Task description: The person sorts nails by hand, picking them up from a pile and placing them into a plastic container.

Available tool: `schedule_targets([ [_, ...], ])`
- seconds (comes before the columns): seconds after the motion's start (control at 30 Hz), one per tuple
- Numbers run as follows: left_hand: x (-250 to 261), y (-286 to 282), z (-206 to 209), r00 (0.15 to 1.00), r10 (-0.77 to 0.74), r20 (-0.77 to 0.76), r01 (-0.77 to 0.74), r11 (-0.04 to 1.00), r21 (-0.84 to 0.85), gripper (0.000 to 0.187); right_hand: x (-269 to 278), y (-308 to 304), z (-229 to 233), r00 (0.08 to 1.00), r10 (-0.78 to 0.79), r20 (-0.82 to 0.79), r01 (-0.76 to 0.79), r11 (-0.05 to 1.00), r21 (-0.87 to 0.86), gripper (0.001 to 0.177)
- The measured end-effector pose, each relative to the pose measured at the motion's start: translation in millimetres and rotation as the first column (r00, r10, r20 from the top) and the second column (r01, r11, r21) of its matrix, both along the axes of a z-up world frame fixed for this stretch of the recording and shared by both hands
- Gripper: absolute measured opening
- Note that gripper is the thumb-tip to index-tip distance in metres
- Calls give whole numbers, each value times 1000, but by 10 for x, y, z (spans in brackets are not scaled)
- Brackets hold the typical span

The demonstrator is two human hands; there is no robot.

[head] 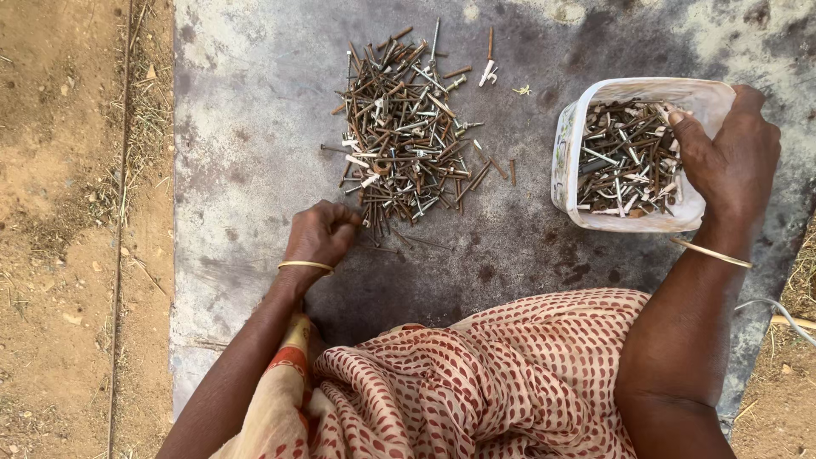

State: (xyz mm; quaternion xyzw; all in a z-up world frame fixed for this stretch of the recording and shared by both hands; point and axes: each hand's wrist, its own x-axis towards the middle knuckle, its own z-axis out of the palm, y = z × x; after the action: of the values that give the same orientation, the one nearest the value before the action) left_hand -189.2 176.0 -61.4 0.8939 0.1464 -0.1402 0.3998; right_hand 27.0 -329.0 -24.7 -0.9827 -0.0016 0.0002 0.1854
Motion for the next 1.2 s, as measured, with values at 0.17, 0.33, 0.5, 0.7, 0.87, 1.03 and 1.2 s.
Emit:
schedule_targets([
  [0.17,111,-274,101,992,-120,-46,128,946,297,16,6,22,30,999,-23,-29,24,1000,15,56],
  [0.33,102,-318,155,983,-183,-7,173,915,364,10,1,3,27,999,-6,-32,8,999,42,59],
  [0.5,121,-15,231,995,29,-93,-35,997,-64,4,9,-15,18,999,-10,-52,12,999,51,57],
  [0.7,175,359,445,924,336,-180,-356,590,-725,9,11,0,35,999,-8,-31,9,999,31,57],
  [0.87,351,405,356,872,452,-190,-450,583,-677,11,10,-1,15,1000,-3,-13,4,1000,24,57],
  [1.03,551,266,257,921,389,-25,-377,874,-306,12,-2,10,19,999,-10,-30,10,1000,7,59],
  [1.2,663,120,529,915,404,4,-364,827,-428,26,9,0,31,999,5,-35,-5,1000,14,59],
])
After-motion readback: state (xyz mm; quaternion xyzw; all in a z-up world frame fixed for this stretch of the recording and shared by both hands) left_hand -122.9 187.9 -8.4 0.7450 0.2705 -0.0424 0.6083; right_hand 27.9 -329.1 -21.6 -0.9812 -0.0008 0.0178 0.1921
